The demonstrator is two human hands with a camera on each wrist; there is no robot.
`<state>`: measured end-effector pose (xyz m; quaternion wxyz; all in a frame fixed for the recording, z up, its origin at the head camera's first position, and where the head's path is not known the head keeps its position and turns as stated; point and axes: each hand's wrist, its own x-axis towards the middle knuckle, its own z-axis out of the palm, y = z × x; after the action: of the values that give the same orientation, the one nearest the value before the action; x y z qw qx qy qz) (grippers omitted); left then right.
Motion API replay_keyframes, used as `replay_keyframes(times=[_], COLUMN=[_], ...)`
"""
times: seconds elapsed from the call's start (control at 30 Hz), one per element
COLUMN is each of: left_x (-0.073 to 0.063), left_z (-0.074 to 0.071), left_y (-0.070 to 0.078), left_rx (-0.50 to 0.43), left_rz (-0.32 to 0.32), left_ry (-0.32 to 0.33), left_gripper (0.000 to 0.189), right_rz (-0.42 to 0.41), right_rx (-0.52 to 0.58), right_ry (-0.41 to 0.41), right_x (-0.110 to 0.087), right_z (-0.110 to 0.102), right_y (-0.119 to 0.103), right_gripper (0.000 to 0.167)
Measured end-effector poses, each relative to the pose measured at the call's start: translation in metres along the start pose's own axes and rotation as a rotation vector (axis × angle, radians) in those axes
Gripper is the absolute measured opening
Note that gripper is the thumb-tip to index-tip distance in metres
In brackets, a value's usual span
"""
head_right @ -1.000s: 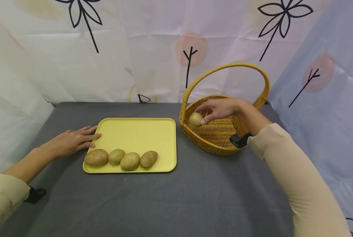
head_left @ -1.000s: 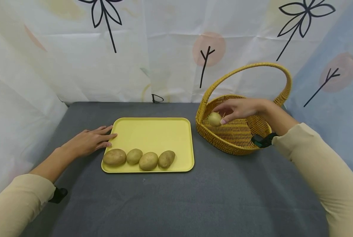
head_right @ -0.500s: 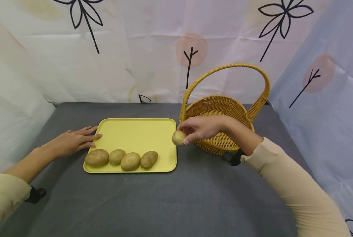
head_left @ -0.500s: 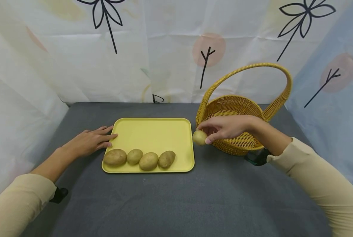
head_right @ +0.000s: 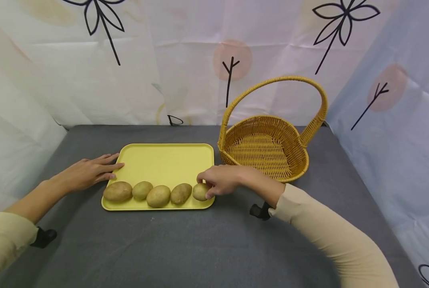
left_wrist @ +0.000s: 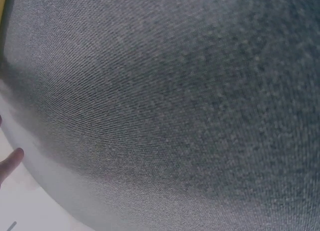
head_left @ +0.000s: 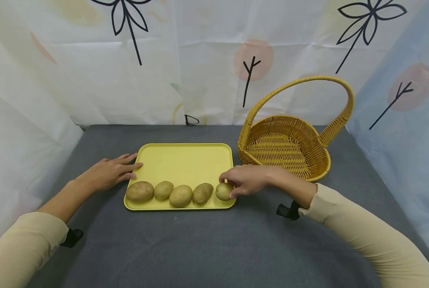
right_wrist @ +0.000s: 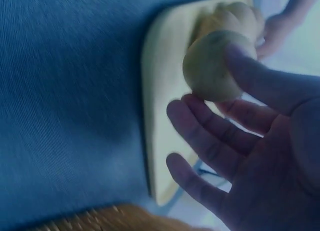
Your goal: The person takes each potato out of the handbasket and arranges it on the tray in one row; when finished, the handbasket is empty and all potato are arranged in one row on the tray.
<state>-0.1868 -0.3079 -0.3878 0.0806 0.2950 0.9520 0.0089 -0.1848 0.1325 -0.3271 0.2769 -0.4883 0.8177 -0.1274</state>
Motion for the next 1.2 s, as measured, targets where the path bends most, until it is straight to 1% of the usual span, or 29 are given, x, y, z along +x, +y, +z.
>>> replay_keyframes(times=[0.1, 0.2, 0.33, 0.5, 0.6, 0.73, 0.8, 0.9, 0.97, 1.07, 1.2], left_x=[0.0, 0.0, -0.001, -0.001, -0.001, -0.001, 0.0, 0.0, 0.0, 0.001, 0.001], left_z=[0.001, 0.0, -0.001, -0.002, -0.002, -0.001, 0.0, 0.001, 0.0, -0.001, -0.004], left_y=[0.0, 0.001, 0.001, 0.002, 0.002, 0.001, 0.001, 0.001, 0.0, 0.0, 0.0], left_rx=[-0.003, -0.003, -0.008, -0.011, -0.014, -0.012, -0.007, 0.009, 0.015, 0.012, 0.015], left_rz=[-0.002, -0.003, -0.005, -0.005, -0.001, 0.005, 0.006, 0.016, 0.019, 0.022, 0.033], left_ry=[0.0, 0.0, -0.002, -0.007, 0.0, 0.002, -0.001, 0.01, 0.014, 0.015, 0.016], left_gripper=[0.051, 0.051, 0.051, 0.051, 0.051, 0.051, 0.051, 0.051, 0.051, 0.052, 0.052], right_rz=[0.039, 0.047, 0.023, -0.015, -0.03, -0.03, -0.026, -0.046, -0.061, -0.05, -0.012], right_rx=[-0.039, -0.029, 0.051, 0.137, 0.154, 0.131, 0.128, 0.144, 0.149, 0.13, 0.099], right_ry=[0.012, 0.035, 0.083, 0.129, 0.154, 0.197, 0.227, 0.283, 0.319, 0.382, 0.521], right_x=[0.006, 0.01, 0.011, 0.008, 0.007, 0.001, -0.006, -0.022, -0.037, -0.063, -0.099], right_z=[0.011, 0.017, 0.021, 0.026, 0.029, 0.03, 0.03, 0.028, 0.026, 0.021, 0.016], right_y=[0.001, 0.002, 0.007, 0.016, 0.019, 0.018, 0.016, 0.013, 0.011, 0.009, 0.012], right_gripper=[0.025, 0.03, 0.039, 0.041, 0.04, 0.04, 0.041, 0.042, 0.041, 0.037, 0.032])
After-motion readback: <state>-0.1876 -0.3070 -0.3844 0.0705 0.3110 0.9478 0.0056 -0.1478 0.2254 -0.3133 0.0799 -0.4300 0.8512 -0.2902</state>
